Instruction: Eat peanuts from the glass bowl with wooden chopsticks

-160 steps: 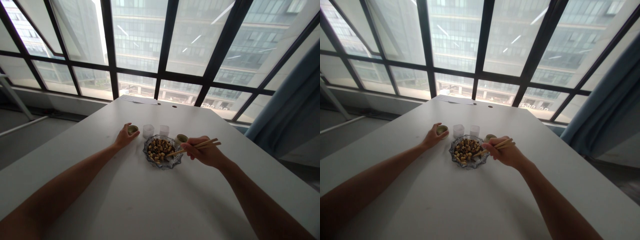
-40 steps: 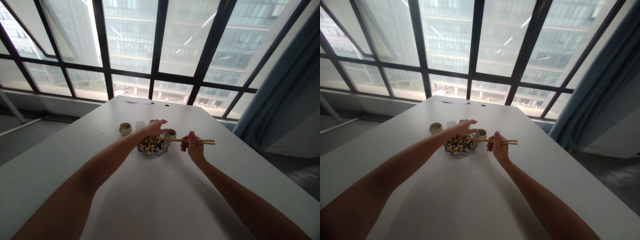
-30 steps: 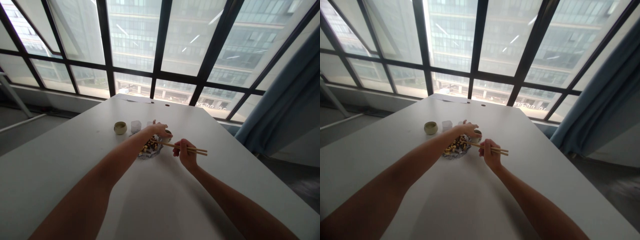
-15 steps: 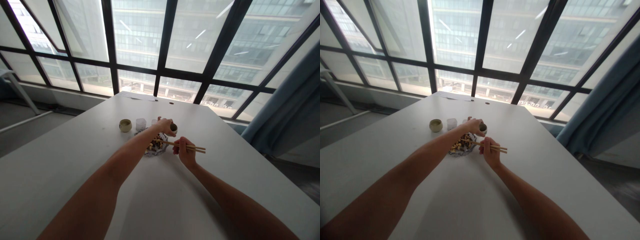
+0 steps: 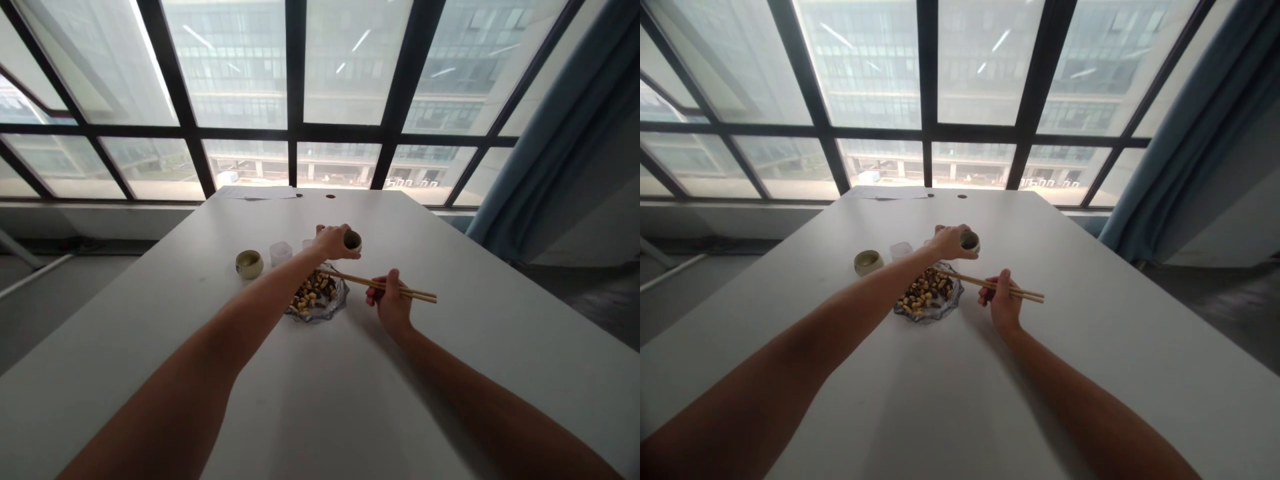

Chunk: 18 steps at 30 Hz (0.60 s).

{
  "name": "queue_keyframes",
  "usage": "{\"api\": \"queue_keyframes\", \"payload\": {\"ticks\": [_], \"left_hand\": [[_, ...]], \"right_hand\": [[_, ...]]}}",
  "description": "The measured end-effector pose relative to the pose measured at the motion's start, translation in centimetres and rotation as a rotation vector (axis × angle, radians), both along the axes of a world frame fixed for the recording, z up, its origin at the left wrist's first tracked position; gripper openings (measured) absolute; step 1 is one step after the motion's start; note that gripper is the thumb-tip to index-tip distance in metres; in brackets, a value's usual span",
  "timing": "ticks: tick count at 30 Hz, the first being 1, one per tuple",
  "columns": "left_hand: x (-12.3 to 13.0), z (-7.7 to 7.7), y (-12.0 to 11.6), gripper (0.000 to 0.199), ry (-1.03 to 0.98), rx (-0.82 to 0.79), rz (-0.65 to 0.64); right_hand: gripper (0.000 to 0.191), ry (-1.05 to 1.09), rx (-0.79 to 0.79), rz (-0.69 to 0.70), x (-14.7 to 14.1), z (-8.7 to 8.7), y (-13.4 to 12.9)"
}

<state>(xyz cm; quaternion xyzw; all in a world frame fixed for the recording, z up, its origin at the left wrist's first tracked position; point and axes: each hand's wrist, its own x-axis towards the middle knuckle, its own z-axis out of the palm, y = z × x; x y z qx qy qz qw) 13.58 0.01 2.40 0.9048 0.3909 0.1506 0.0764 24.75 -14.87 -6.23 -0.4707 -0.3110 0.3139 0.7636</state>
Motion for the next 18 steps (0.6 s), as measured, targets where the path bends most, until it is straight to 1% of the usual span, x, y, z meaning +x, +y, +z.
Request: {"api": "queue_keyframes", "payload": {"ticks": [5, 7, 12, 15, 18], "left_hand": [[0.7, -1.3, -0.3, 0.08, -0.044, 0.013, 0.006], [0.8, -1.6, -0.1, 0.079, -0.058, 0.012, 0.013], [0.3, -1.3, 0.2, 0.079, -0.134, 0.003, 0.026], [-0.2, -1.2, -0.2, 0.078, -0.175, -0.009, 0.026], [-0.7, -1.1, -0.7, 0.081, -0.194, -0.02, 0.053]], "right_hand": [[0.062, -0.061, 0.011, 0.004, -0.1, 0.3, -0.2], [0.062, -0.074, 0.008, 0.009, -0.1, 0.3, -0.4], [0.061, -0.088, -0.006, 0.054, 0.3, 0.1, -0.7], [0.061, -0.074, 0.003, 0.082, 0.4, 0.0, -0.7], [0.061, -0.071, 0.016, 0.1, 0.2, 0.2, -0.7]]}}
